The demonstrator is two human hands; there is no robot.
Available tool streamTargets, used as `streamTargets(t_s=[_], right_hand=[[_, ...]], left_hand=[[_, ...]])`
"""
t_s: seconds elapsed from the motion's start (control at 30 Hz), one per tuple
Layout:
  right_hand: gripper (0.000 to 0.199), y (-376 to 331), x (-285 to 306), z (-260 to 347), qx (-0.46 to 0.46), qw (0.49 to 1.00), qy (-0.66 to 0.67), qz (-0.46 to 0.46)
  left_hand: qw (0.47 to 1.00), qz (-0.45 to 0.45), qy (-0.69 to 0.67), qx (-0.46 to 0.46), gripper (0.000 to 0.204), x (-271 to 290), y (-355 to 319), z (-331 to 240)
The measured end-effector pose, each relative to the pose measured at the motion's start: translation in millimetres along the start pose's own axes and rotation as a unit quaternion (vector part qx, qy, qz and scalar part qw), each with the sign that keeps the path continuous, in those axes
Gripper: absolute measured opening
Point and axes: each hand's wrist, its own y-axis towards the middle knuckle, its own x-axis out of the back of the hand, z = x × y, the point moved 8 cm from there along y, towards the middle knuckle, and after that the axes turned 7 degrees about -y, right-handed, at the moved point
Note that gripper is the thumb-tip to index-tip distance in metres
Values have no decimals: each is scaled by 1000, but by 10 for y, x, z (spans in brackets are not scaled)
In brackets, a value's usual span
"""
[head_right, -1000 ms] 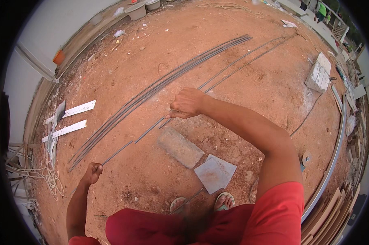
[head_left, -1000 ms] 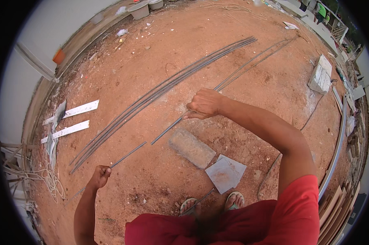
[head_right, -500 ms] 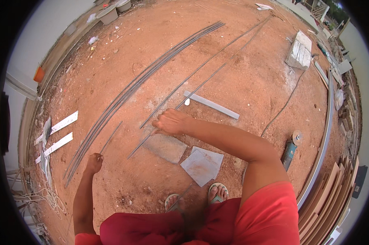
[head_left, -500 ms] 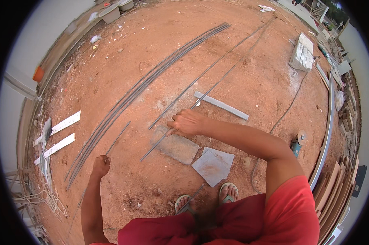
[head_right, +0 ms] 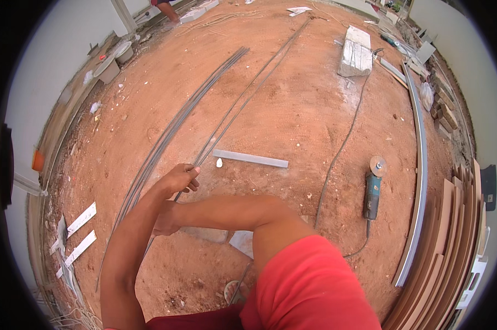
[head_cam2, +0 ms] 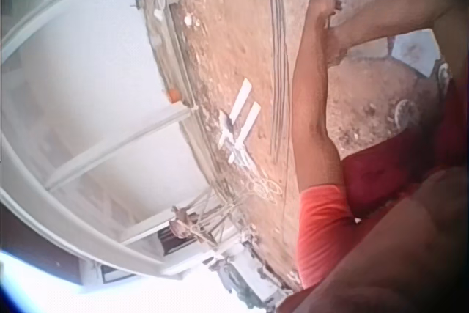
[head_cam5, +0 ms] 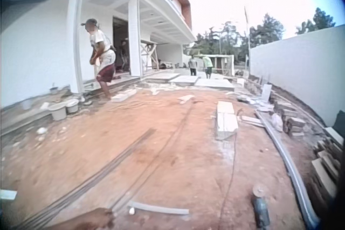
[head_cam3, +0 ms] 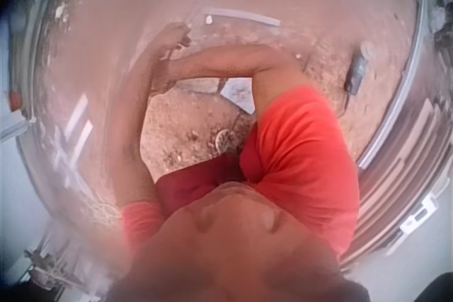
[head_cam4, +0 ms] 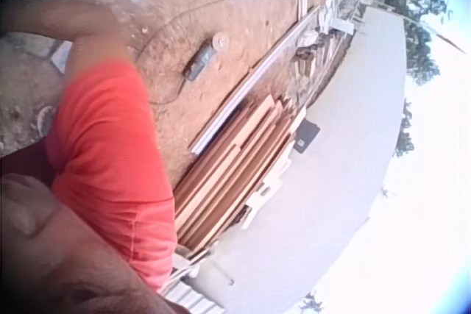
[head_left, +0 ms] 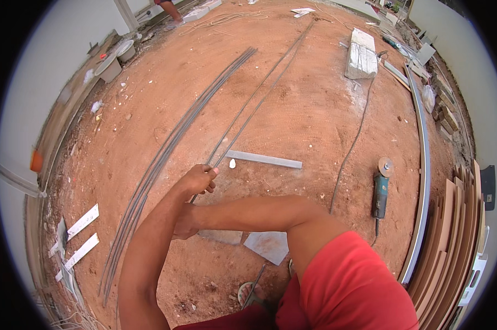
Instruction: The person uses an angle grinder to cut long metal rods on a construction site. They measure and mark the rods, then cut them into shorter segments, stacking the finished pieces on the ground.
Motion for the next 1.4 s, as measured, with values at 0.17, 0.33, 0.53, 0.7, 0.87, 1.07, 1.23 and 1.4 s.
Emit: streamTargets(t_s=[0.17, 0.33, 0.53, 0.7, 0.87, 1.07, 1.23, 1.4], right_hand=[[33, -189, -558, 204, -5, 991, -99, 88], [39, -836, -18, 1036, 121, 978, -154, -64], [14, -1608, 457, 424, -39, 992, -89, 85], [24, -2377, 1062, -896, -342, 923, -155, 83], [25, -3023, 1954, -1597, -491, 847, -201, -41], [22, -3142, 2760, -1283, -584, 800, -124, -52], [19, -3634, 2853, 508, -603, 772, 34, 197], [30, -4196, 3115, 2690, -741, 599, 149, 263]], left_hand=[[992, -119, -42, 2, 42, -13, 112, 319], [988, -120, -96, -16, 43, 285, -62, 343], [984, -149, -100, -12, 41, 452, -363, 383], [972, -207, -90, -62, 46, 580, -450, 563], [963, -260, -5, -75, 46, 786, -577, 465], [961, -265, 16, -74, 49, 1261, -1315, 11], [967, -249, 4, -52, 48, 1288, -2382, -411], [967, -249, -53, 14, 47, 914, -3710, -963]])
